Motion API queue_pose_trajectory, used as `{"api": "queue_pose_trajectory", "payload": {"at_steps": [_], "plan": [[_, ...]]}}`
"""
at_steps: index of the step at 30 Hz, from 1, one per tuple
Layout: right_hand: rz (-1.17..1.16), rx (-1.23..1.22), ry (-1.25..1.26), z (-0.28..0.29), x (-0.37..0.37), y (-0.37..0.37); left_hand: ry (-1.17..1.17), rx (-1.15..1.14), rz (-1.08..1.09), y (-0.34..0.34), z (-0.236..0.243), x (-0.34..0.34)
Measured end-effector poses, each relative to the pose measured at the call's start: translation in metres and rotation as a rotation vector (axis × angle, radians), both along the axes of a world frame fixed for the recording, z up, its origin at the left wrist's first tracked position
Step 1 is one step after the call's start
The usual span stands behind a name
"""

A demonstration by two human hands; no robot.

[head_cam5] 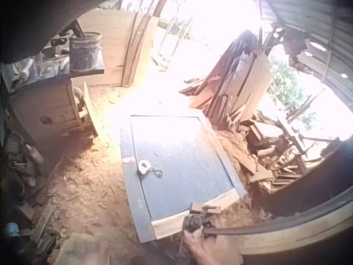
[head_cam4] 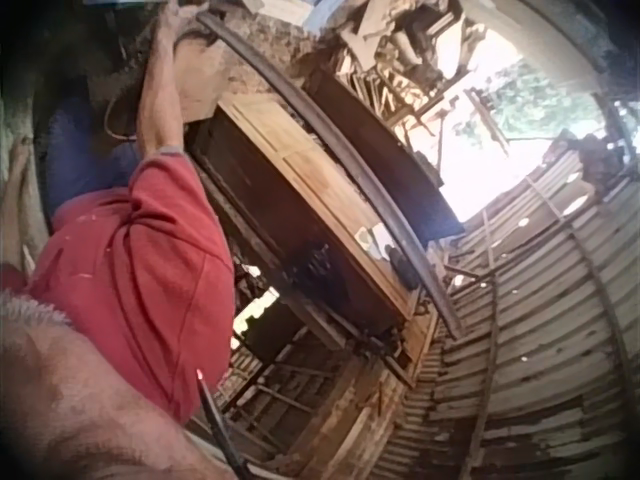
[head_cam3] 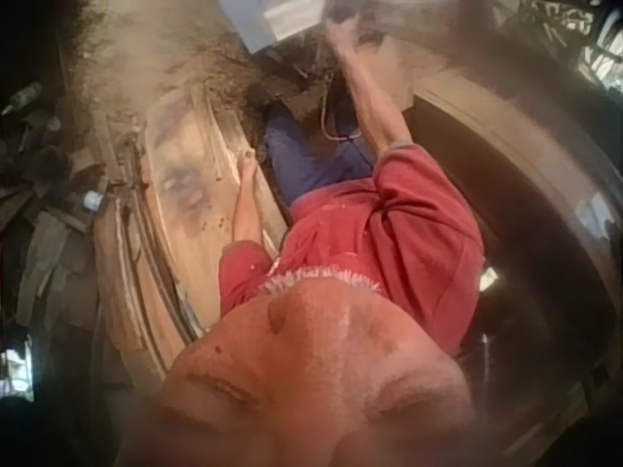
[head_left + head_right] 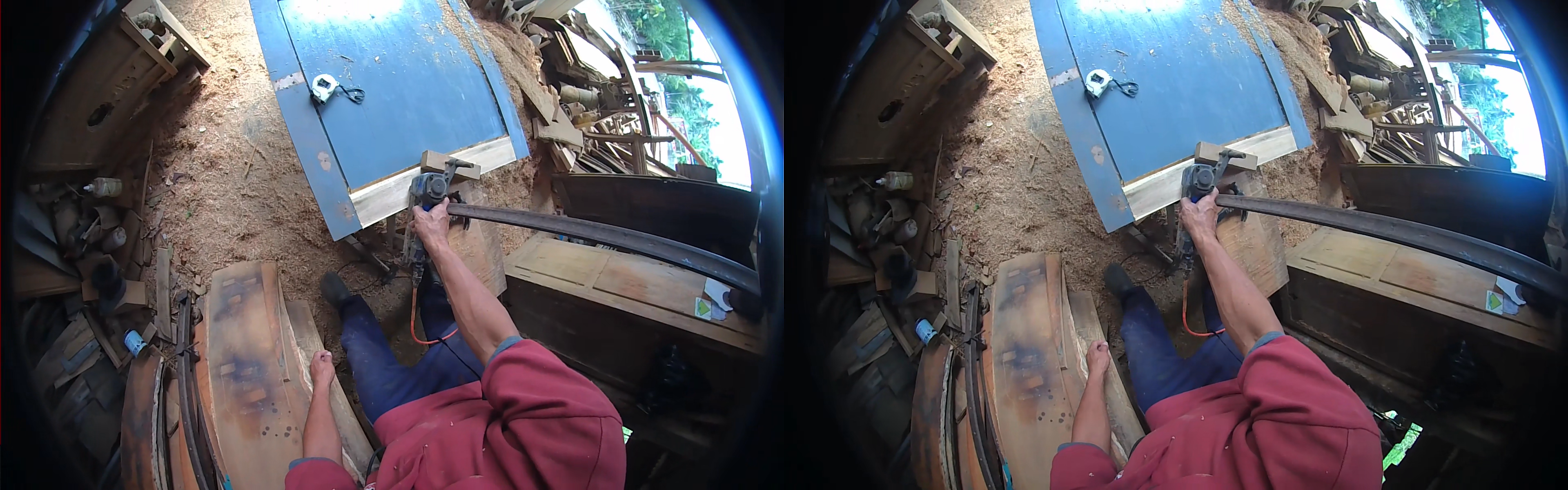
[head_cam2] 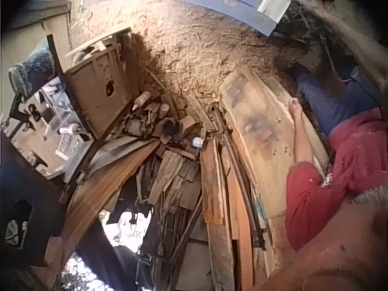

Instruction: The person uses a nail gun and a hammer to attach wooden trim pieces to a blue panel, then moves through the workshop to pick up and place another wooden door.

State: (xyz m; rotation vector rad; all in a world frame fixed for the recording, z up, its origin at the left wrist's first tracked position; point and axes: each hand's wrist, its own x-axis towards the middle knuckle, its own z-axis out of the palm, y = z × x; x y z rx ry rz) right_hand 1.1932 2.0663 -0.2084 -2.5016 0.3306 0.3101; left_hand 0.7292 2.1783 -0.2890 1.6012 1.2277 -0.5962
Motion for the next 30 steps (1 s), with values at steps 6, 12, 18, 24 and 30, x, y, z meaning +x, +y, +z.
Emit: {"api": "queue_pose_trajectory", "payload": {"at_steps": [6,12,18,24,30], "plan": [[0.135,-0.164,0.205,0.015,0.005,-0.004,0.003,-0.072,-0.008,0.0,-0.009,0.012],[0.237,0.042,-0.091,0.064,-0.033,0.01,-0.033,-0.002,-0.025,-0.002,-0.008,0.022],[0.762,0.101,0.17,0.114,-0.082,-0.068,-0.169,0.063,0.065,-0.011,0.007,0.07],[1.008,-0.094,0.364,0.172,-0.071,-0.186,-0.918,-0.004,0.039,-0.054,0.219,0.298],[0.857,-0.246,0.262,0.198,-0.033,-0.31,-1.563,0.283,-0.134,-0.126,0.441,0.391]]}}
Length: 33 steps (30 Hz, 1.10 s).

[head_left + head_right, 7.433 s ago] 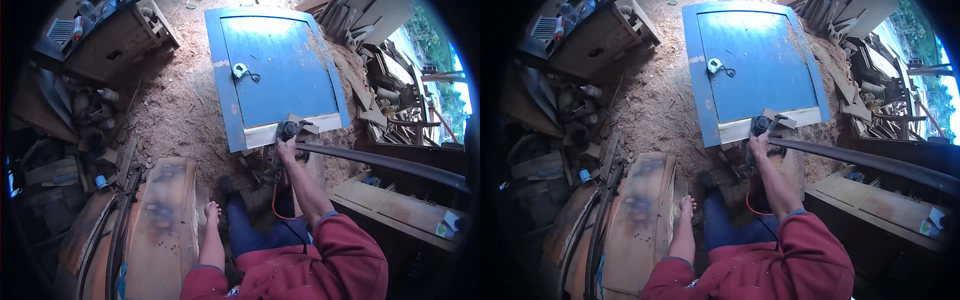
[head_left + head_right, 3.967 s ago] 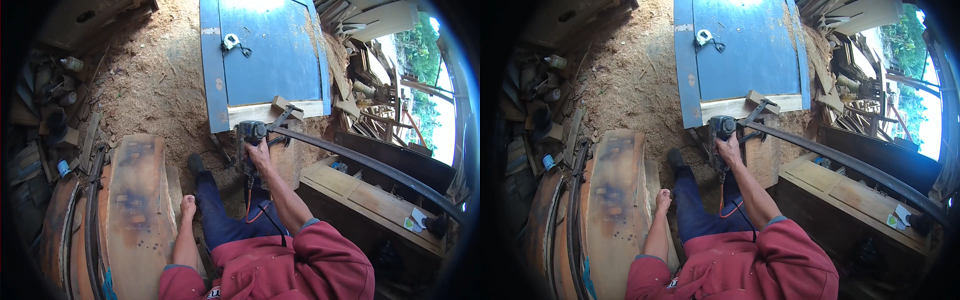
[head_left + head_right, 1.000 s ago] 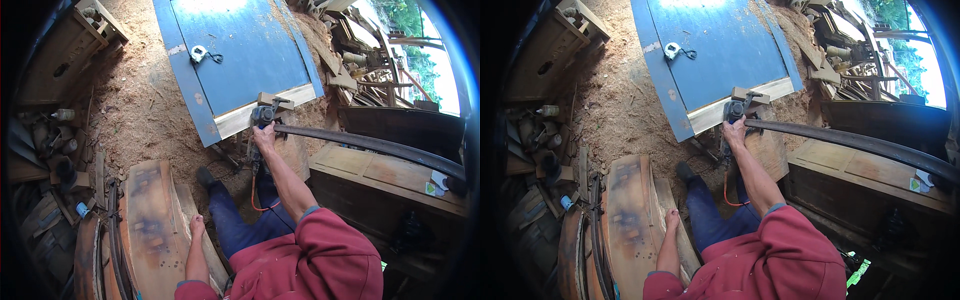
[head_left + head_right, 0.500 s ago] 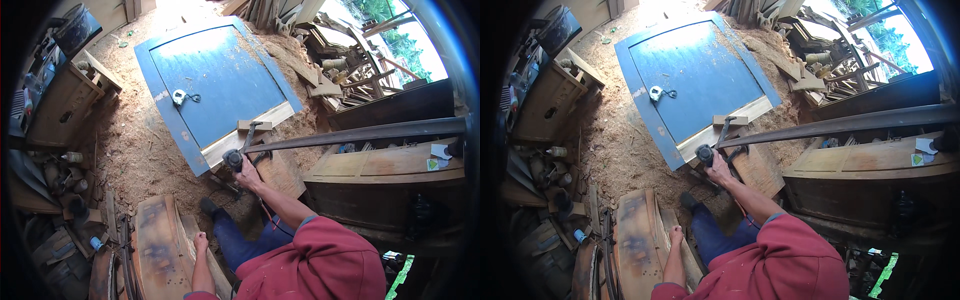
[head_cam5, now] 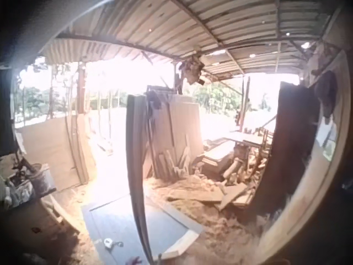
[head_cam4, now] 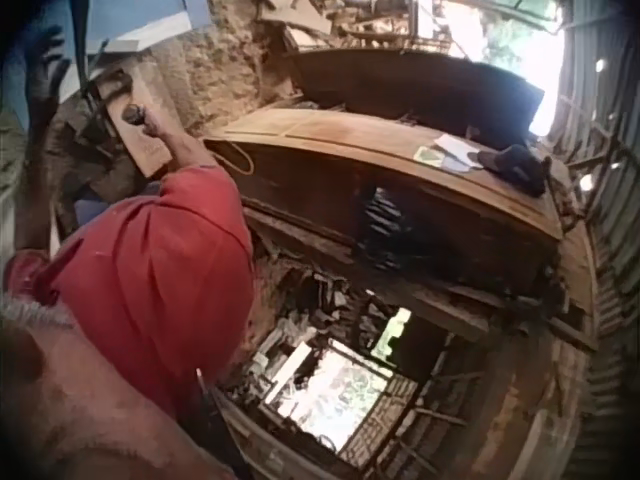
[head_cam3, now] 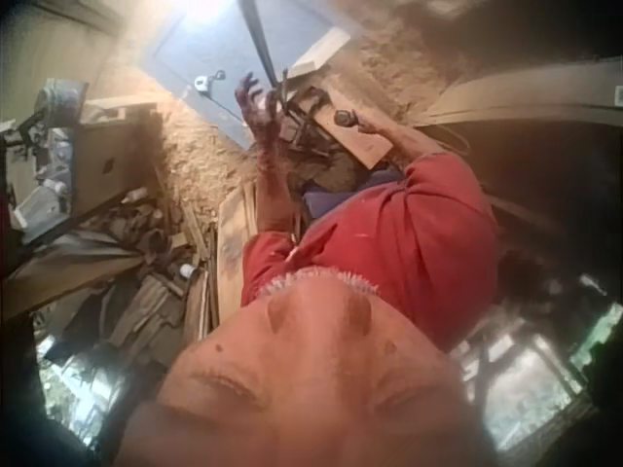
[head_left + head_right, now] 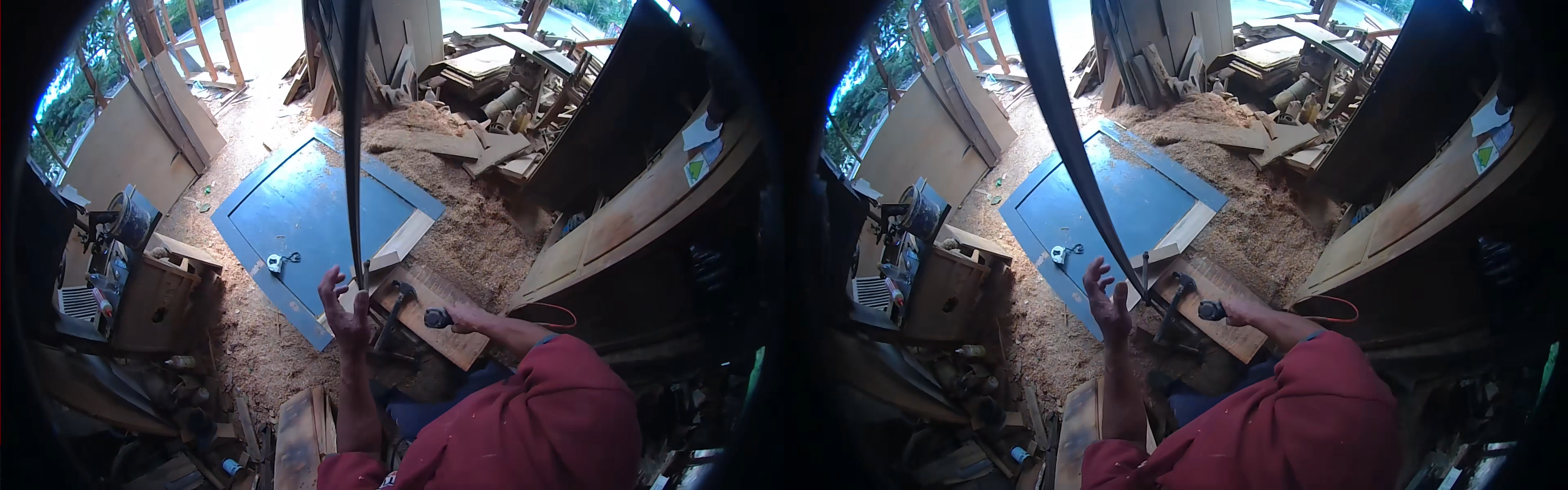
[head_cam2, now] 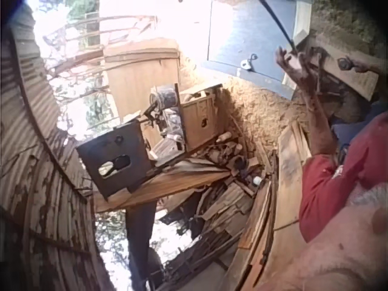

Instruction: The person uses a nail gun and a hammer to attach wooden trim pieces to a blue panel, then moves through the workshop to pick up and place another wooden door.

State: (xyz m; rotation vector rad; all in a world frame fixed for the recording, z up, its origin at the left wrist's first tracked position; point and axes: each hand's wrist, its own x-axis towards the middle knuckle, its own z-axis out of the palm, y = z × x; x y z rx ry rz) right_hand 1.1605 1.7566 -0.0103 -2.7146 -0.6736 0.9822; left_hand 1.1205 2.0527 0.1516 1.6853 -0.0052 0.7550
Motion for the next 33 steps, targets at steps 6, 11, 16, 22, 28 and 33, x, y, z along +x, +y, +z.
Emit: {"api": "queue_pose_trajectory", "payload": {"at_steps": [6,11,16,22,28,33], "plan": [[-0.518,0.285,0.065,-0.01,0.034,-0.076,-0.084,-0.003,0.022,-0.061,0.042,0.052],[-0.682,0.519,0.037,-0.05,0.073,-0.053,0.047,-0.177,0.106,-0.053,0.039,0.061],[-0.695,0.646,-0.08,-0.072,0.133,-0.013,-0.043,-0.15,0.078,-0.047,0.027,0.065],[-0.634,0.665,0.08,-0.108,0.168,0.017,-0.115,-0.069,0.161,-0.057,0.016,0.085],[-0.485,0.804,-0.08,-0.145,0.142,0.071,-0.142,-0.01,0.184,-0.052,0.016,0.089],[-0.572,0.79,-0.039,-0.161,0.138,0.099,-0.179,0.013,0.145,-0.048,0.015,0.096]]}}
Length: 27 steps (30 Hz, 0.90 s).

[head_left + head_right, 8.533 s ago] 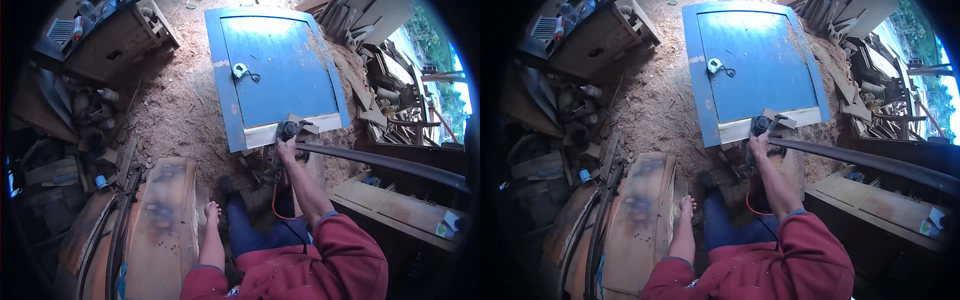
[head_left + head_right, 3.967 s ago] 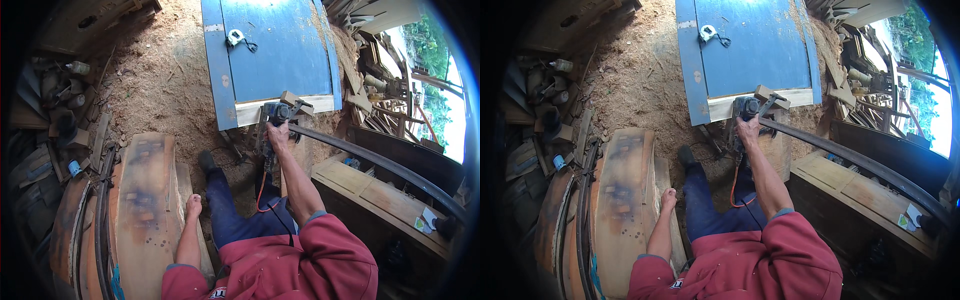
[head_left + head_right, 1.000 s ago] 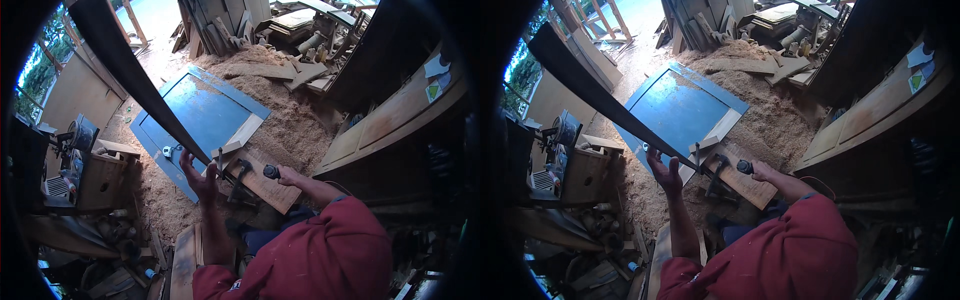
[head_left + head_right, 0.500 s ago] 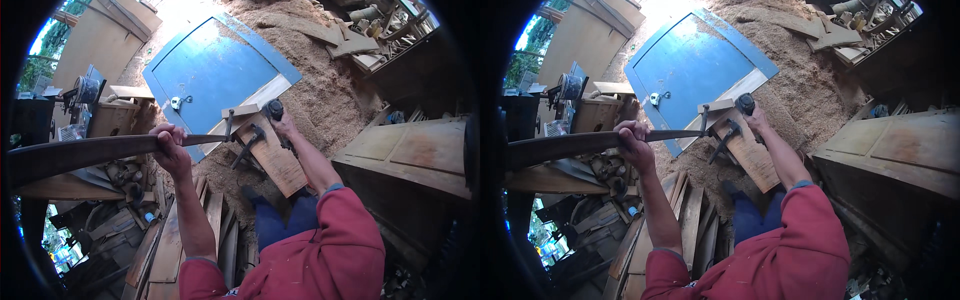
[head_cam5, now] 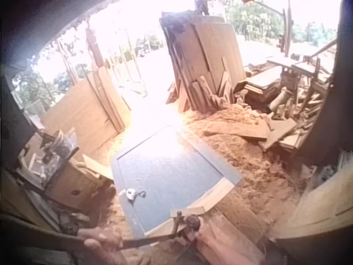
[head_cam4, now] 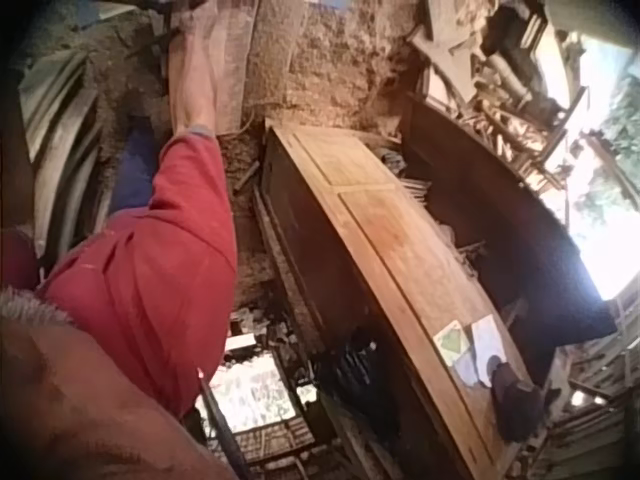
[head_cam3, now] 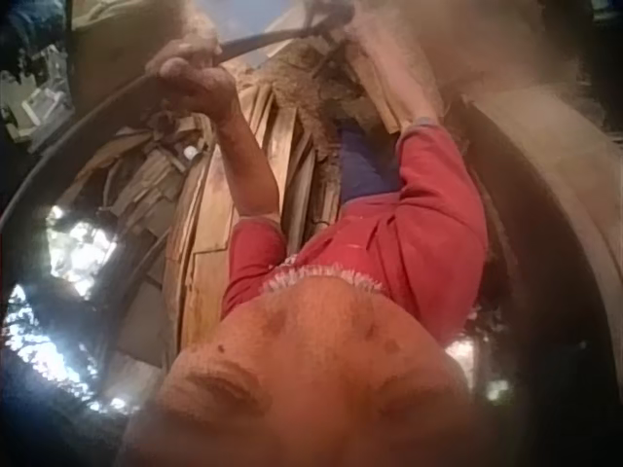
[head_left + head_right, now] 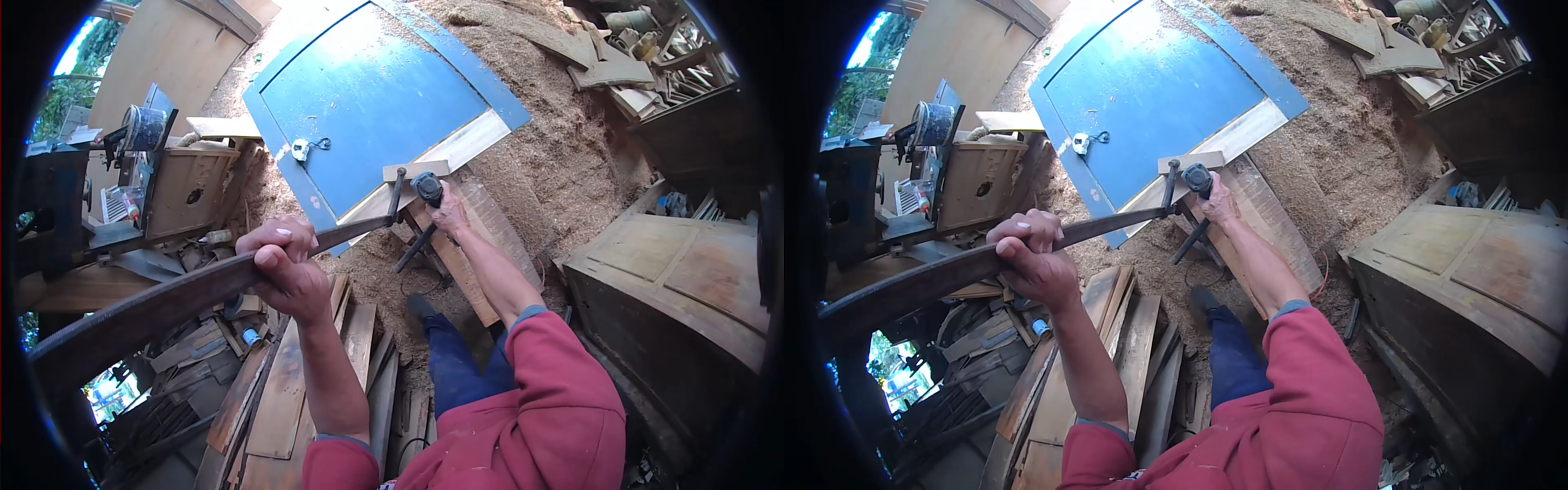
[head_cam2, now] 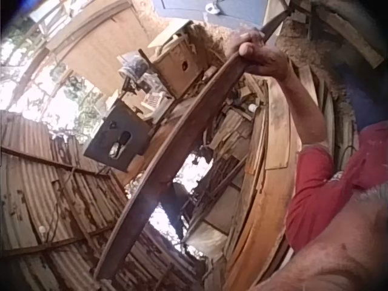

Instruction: The person uses a nail gun and a hammer to attach wooden trim pieces to a blue panel, then moves through the workshop to pick up and place another wooden door.

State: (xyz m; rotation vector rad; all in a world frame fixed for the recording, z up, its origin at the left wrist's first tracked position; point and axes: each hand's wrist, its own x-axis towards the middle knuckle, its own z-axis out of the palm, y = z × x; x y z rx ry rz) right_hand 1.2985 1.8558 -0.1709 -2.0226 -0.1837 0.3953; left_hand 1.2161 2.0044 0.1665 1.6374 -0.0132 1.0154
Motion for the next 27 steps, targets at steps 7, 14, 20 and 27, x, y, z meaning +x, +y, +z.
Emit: {"api": "queue_pose_trajectory", "payload": {"at_steps": [7,14,20,27], "plan": [[0.015,-0.136,0.091,0.006,0.006,0.014,-0.029,0.002,0.008,0.0,-0.001,-0.002],[0.052,-0.124,0.132,0.011,0.003,0.005,0.007,-0.018,0.055,-0.008,0.002,0.002],[0.168,-0.185,0.139,0.02,0.006,0.023,0.017,-0.036,0.098,0.002,-0.001,-0.007],[0.074,-0.083,0.134,0.029,0.019,-0.014,-0.014,-0.045,-0.014,0.001,0.004,0.001]]}}
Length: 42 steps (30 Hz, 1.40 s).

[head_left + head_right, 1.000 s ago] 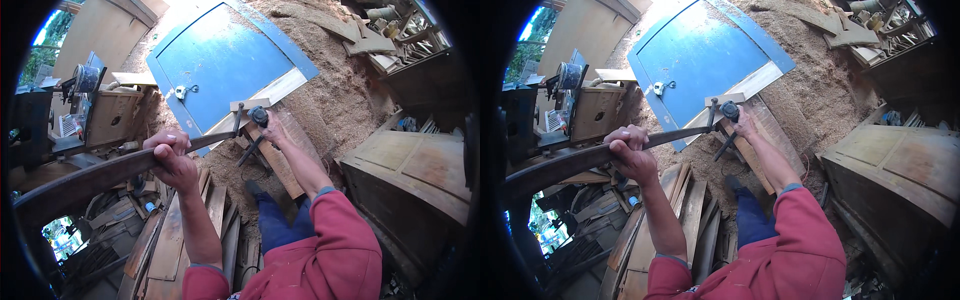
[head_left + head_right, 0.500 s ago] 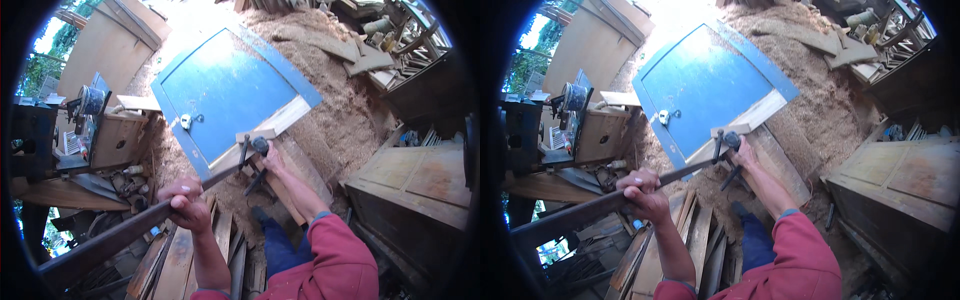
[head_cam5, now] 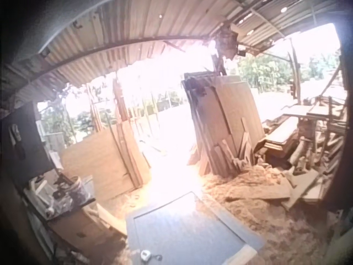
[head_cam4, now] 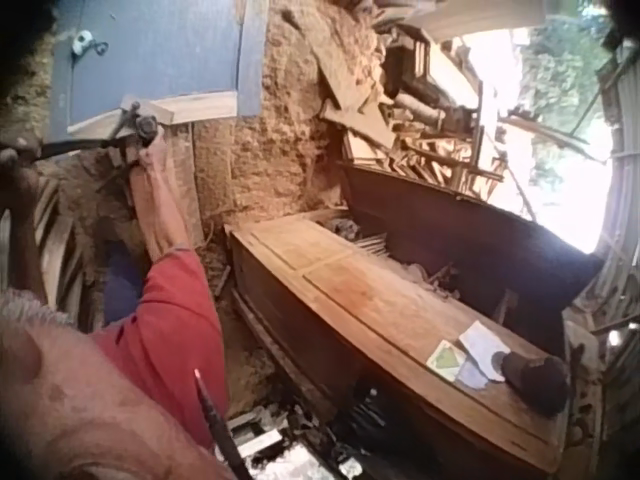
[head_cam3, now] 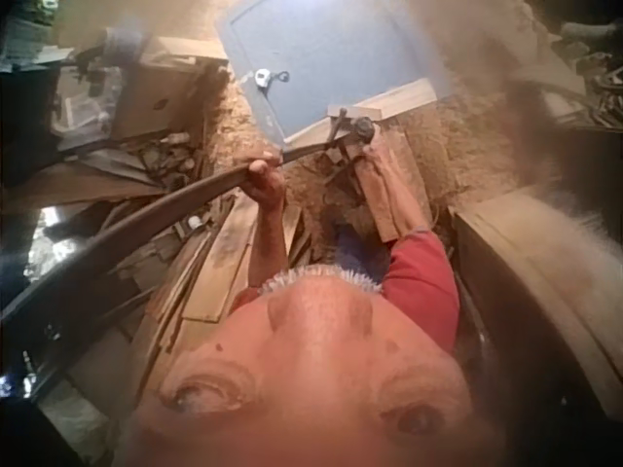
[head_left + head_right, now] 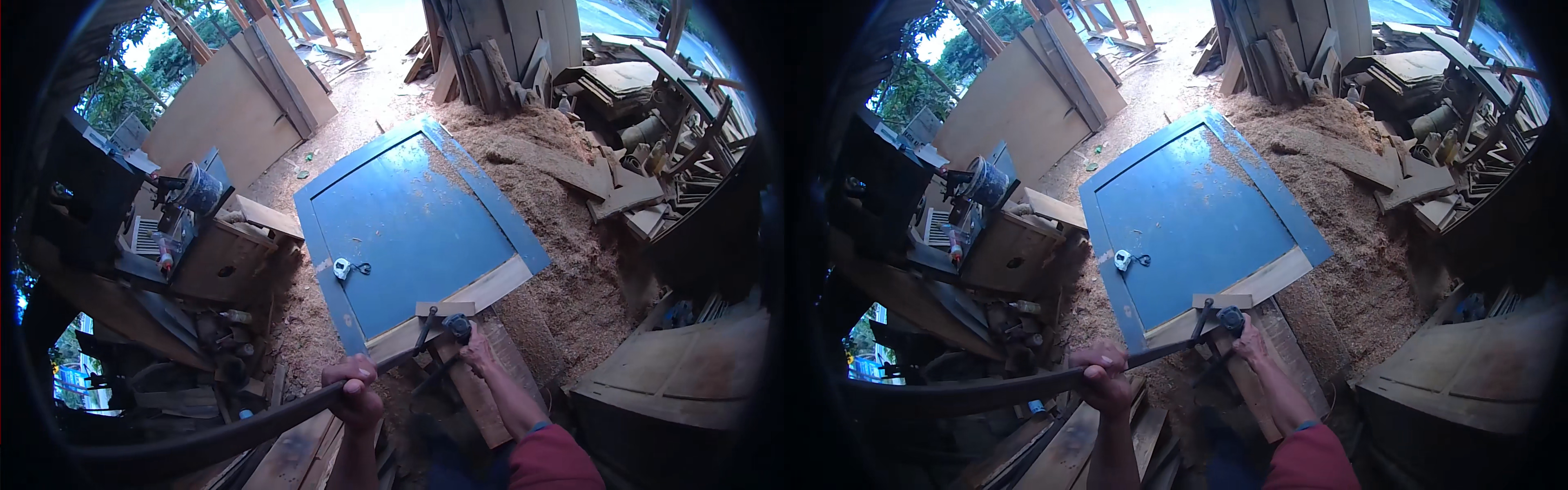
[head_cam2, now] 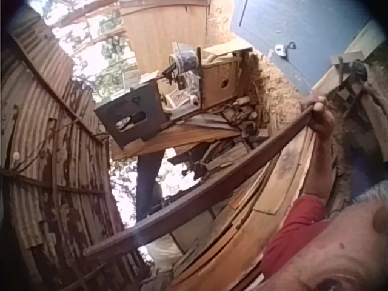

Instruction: The person uses a nail gun and a hammer to attach wooden trim pieces to a blue panel, then moves through the workshop to pick up and place another wooden door.

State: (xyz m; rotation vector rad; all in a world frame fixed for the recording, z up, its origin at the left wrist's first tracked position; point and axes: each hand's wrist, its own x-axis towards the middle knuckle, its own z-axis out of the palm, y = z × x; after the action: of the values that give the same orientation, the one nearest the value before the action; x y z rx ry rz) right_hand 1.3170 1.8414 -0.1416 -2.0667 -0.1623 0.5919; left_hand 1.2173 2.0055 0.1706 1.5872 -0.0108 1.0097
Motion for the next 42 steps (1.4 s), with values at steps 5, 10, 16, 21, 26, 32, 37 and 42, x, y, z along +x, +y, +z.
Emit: {"api": "queue_pose_trajectory", "payload": {"at_steps": [5,10,16,21,26,32,37,42], "plan": [[-0.058,0.08,-0.046,0.018,0.011,-0.042,0.02,0.002,0.142,0.002,-0.013,-0.006],[-0.207,0.141,-0.053,0.002,0.084,-0.093,0.01,0.025,0.157,-0.008,-0.008,0.005],[-0.012,0.042,0.136,-0.03,0.154,-0.1,0.011,0.034,0.28,-0.01,-0.009,0.008],[0.195,-0.198,0.14,-0.009,0.148,-0.066,0.042,-0.004,0.347,-0.009,-0.009,0.004],[0.178,-0.152,0.121,-0.015,0.141,-0.051,0.048,0.007,0.359,-0.013,-0.007,0.009],[0.158,-0.155,0.096,-0.019,0.142,-0.049,0.059,-0.03,0.375,-0.016,-0.006,0.009],[0.198,-0.198,0.045,-0.016,0.14,-0.05,0.058,-0.047,0.358,-0.015,-0.007,0.006],[0.236,-0.21,0.018,-0.014,0.136,-0.049,0.057,-0.046,0.373,-0.013,-0.008,0.008]]}}
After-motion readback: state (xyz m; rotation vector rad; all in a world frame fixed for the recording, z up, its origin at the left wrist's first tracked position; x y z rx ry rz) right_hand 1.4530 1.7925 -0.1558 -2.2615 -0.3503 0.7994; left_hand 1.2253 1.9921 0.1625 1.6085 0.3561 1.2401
